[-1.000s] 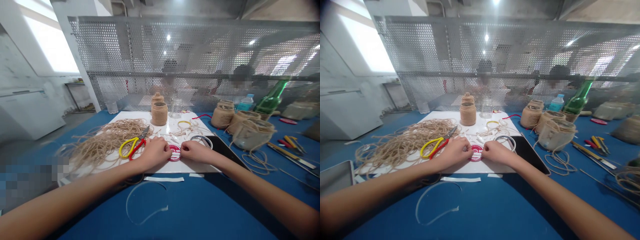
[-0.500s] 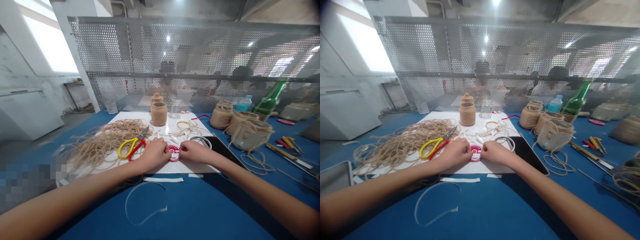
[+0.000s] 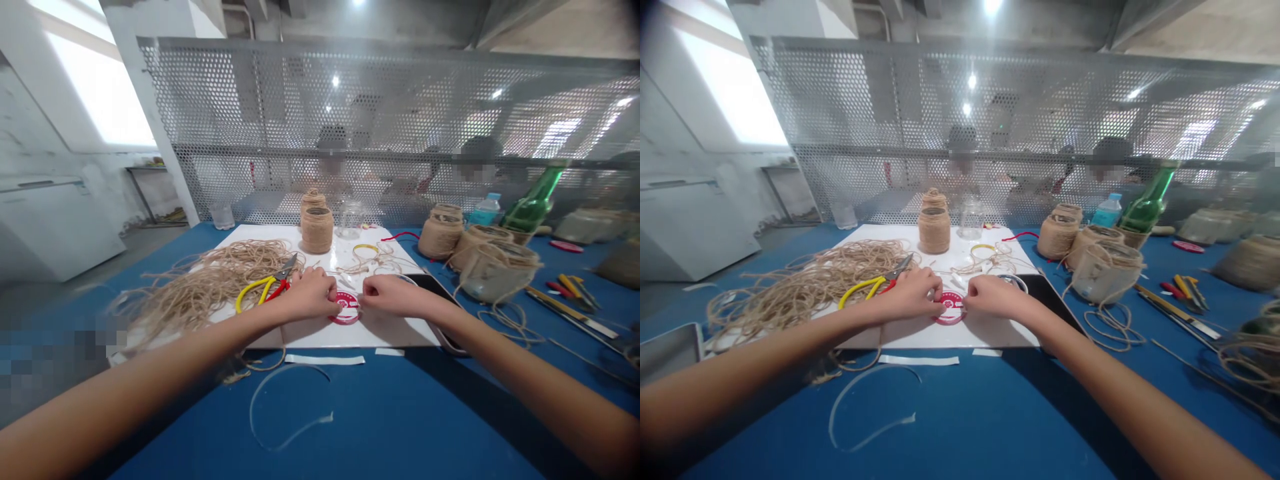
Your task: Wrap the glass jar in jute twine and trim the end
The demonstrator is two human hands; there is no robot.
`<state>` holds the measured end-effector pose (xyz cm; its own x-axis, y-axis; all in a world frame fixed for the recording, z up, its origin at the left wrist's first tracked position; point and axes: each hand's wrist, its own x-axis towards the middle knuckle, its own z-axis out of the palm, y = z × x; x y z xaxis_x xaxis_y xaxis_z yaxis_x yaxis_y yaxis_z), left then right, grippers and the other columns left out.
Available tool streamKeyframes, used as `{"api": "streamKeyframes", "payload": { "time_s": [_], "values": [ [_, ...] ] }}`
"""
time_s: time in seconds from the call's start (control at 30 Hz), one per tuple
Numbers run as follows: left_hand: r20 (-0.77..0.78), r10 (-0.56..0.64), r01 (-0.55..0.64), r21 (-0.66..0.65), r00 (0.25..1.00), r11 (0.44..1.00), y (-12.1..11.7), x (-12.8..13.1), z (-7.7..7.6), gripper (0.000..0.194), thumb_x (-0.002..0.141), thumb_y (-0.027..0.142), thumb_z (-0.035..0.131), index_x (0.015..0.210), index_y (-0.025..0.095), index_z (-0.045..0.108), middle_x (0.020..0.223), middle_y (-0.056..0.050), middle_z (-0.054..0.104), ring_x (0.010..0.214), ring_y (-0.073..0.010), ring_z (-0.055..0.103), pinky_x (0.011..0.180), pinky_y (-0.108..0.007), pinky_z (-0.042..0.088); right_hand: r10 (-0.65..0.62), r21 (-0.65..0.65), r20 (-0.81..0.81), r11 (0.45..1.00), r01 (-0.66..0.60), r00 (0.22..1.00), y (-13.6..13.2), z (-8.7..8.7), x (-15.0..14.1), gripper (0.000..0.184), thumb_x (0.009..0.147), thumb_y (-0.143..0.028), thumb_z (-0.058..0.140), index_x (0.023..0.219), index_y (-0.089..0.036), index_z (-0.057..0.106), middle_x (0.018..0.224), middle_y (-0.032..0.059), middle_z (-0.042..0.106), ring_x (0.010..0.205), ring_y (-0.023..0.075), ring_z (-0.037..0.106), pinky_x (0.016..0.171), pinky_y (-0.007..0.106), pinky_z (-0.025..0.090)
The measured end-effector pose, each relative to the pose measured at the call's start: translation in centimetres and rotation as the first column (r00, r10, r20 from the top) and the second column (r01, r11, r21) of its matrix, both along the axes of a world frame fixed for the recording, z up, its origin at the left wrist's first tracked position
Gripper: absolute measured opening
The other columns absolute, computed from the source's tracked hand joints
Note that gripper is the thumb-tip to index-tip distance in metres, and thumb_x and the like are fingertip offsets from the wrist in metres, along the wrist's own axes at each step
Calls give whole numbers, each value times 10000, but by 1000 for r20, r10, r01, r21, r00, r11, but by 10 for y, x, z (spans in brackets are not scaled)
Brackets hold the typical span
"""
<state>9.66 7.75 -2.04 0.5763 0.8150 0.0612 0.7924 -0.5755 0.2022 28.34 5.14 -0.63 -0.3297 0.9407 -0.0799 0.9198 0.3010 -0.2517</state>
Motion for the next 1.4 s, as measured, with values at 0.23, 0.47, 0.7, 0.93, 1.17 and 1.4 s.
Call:
{"api": "streamKeyframes", "payload": {
  "time_s": [0.23, 0.47, 0.7, 0.93, 1.17, 1.4],
  "values": [
    [14, -34, 34, -29, 999, 999, 1, -7, 0, 297, 696, 485, 512, 813, 214, 546, 990, -49, 433, 966, -254, 401, 833, -448, 317, 62, 58, 27, 996, -63, 998, 8, -13, -1, 249, 735, -409, 545, 646, -176, 548, 651, 44, 579, 574, 142, 486, 477, 245, 264],
    [4, -61, 61, -14, 998, 998, 0, -6, -5, 214, 716, 405, 500, 809, 214, 527, 974, -40, 422, 965, -240, 402, 856, -458, 308, 141, 114, 52, 983, -146, 989, 2, -12, 9, 234, 777, -399, 538, 726, -171, 549, 775, 68, 557, 687, 166, 483, 571, 251, 316],
    [1, -49, 49, -27, 999, 998, -3, -7, -4, 236, 728, 430, 486, 820, 217, 529, 1020, -45, 419, 1016, -253, 385, 867, -476, 318, 236, 109, 44, 965, -240, 971, 3, -11, 13, 227, 798, -397, 537, 768, -173, 534, 821, 52, 530, 737, 162, 476, 630, 243, 353],
    [-41, -50, 49, -28, 998, 998, 0, -4, 0, 193, 692, 368, 519, 813, 220, 541, 1035, -45, 406, 971, -250, 401, 836, -477, 329, 264, 136, 63, 953, -271, 962, 0, -13, 12, 120, 800, -280, 537, 763, -166, 535, 800, 46, 499, 713, 153, 458, 613, 241, 332],
    [-13, -227, 227, 98, 974, 969, -6, 5, 8, 224, 720, 219, 506, 894, 314, 611, 1131, -45, 377, 1109, -263, 345, 906, -546, 225, 279, 159, 121, 942, -296, 953, 1, -19, 12, 106, 802, -225, 529, 772, -150, 598, 785, 56, 511, 707, 155, 461, 602, 239, 312],
    [2, -275, 270, 195, 961, 943, -9, 6, 4, 202, 785, 239, 514, 892, 355, 640, 1157, -50, 397, 1129, -276, 357, 905, -554, 223, 248, 220, 136, 936, -274, 959, -3, -21, 14, 151, 788, -279, 543, 782, -145, 612, 804, 76, 528, 710, 169, 476, 589, 246, 312]
  ]
}}
